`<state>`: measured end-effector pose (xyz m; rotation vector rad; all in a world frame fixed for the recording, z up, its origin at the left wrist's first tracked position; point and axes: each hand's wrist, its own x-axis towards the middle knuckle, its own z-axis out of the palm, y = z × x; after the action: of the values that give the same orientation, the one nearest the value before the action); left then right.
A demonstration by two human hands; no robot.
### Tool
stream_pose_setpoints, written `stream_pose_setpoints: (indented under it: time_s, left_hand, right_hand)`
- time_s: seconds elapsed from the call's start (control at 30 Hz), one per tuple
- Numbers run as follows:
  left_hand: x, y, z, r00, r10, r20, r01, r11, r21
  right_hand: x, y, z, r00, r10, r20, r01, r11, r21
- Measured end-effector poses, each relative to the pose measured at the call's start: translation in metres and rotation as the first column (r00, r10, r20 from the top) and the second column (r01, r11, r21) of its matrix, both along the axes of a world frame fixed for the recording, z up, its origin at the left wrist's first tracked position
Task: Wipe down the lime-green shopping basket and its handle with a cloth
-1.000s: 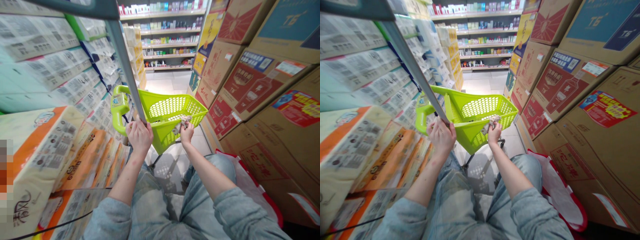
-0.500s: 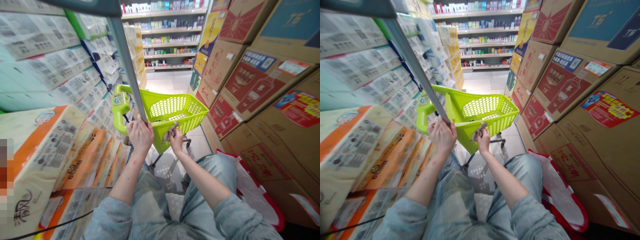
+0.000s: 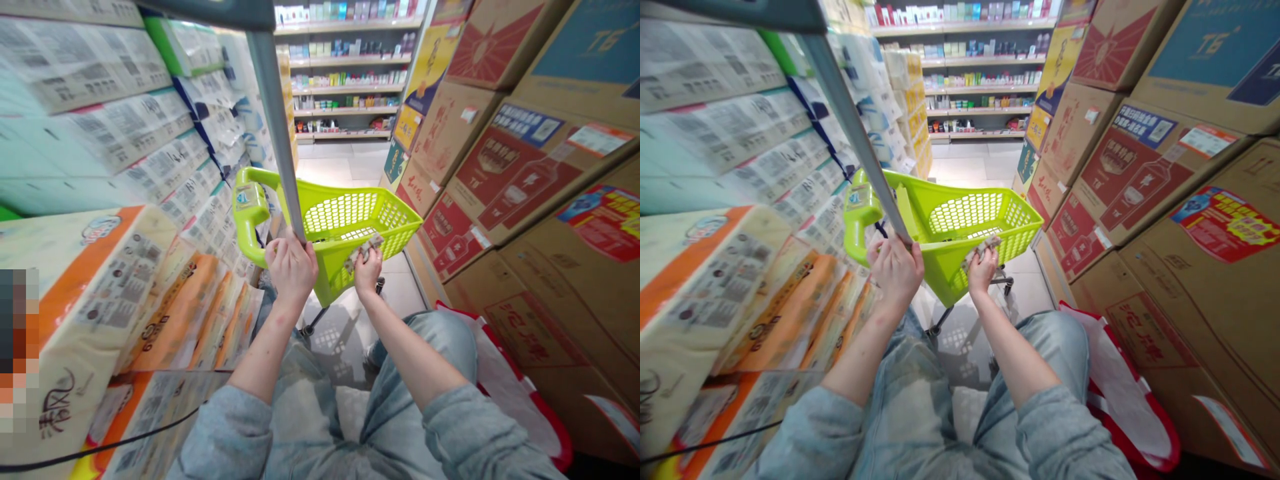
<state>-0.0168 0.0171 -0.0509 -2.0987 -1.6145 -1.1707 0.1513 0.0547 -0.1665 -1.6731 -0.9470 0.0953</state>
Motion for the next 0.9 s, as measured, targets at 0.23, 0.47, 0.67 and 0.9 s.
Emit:
stream_pose_setpoints:
  time_s: [0.23, 0.47, 0.67, 0.9]
  left_hand:
    - [0.01, 0.001, 0.002, 1.0, 0.003, -0.001, -0.003, 1.0, 0.006]
    - [0.011, 0.001, 0.004, 1.0, -0.006, -0.02, 0.006, 1.0, 0.004]
    - [0.009, -0.001, 0.005, 0.996, 0.037, -0.086, -0.037, 0.999, 0.011]
    - [0.007, 0.0, 0.003, 0.996, 0.031, -0.078, -0.028, 0.999, 0.041]
  right_hand:
    - [-0.045, -0.027, 0.025, 0.946, 0.32, 0.051, -0.324, 0.931, 0.165]
    - [-0.032, -0.035, -0.012, 0.822, 0.547, 0.157, -0.552, 0.834, -0.013]
    - [-0.035, -0.038, -0.032, 0.831, 0.535, 0.151, -0.517, 0.844, -0.141]
    - [-0.042, -0.034, 0.012, 0.863, 0.475, -0.172, -0.482, 0.876, -0.001]
